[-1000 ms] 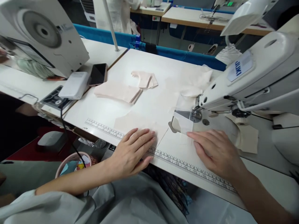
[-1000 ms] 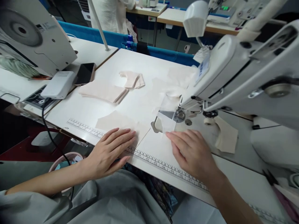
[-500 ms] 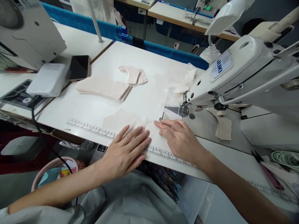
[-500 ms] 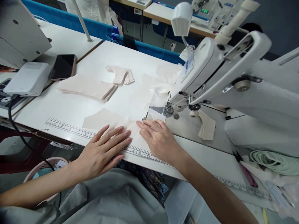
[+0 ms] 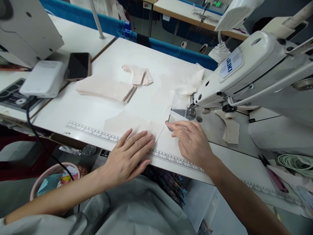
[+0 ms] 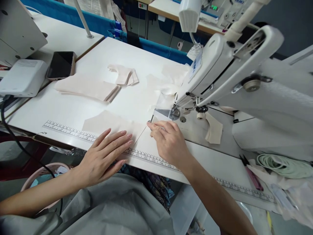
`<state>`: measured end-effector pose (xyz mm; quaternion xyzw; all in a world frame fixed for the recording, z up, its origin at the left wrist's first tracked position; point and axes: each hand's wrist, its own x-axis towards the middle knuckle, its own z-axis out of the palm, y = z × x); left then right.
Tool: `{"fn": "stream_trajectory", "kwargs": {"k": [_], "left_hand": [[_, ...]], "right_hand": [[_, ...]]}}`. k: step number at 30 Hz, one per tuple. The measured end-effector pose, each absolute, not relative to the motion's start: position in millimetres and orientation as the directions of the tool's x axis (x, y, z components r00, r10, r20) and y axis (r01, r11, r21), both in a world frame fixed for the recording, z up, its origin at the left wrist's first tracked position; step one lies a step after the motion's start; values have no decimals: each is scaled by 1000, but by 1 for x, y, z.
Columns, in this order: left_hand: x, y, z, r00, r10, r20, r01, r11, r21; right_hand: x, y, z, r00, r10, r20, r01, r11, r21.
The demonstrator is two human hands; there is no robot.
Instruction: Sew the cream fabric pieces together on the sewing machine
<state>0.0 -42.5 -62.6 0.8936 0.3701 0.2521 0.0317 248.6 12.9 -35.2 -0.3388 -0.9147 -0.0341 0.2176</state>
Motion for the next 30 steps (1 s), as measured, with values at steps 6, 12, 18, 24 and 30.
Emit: {"fn": "stream_trajectory", "kwargs": {"k": [6,12,18,24,30], "left_hand": [[-10,-45,-61,547,685,482,636,-714,292],[-34,-41,-62,433,730,529,739,-624,256],[-55,-37,-65,357,807,470,844,-494,208],[-58,-37,-69,370,814,448,846,-494,200],[-59,-42,-68,368,829,421,869,-468,161]], "right_hand": [[252,14,-35,-677,589,441,592,792,-149],[234,20,-29,-746,564,353,553,821,-144],[187,34,-20,-796,533,285,529,843,-98],[138,45,-26,-850,484,209,480,874,-71],[130,46,-34,-846,506,165,520,853,52]]}}
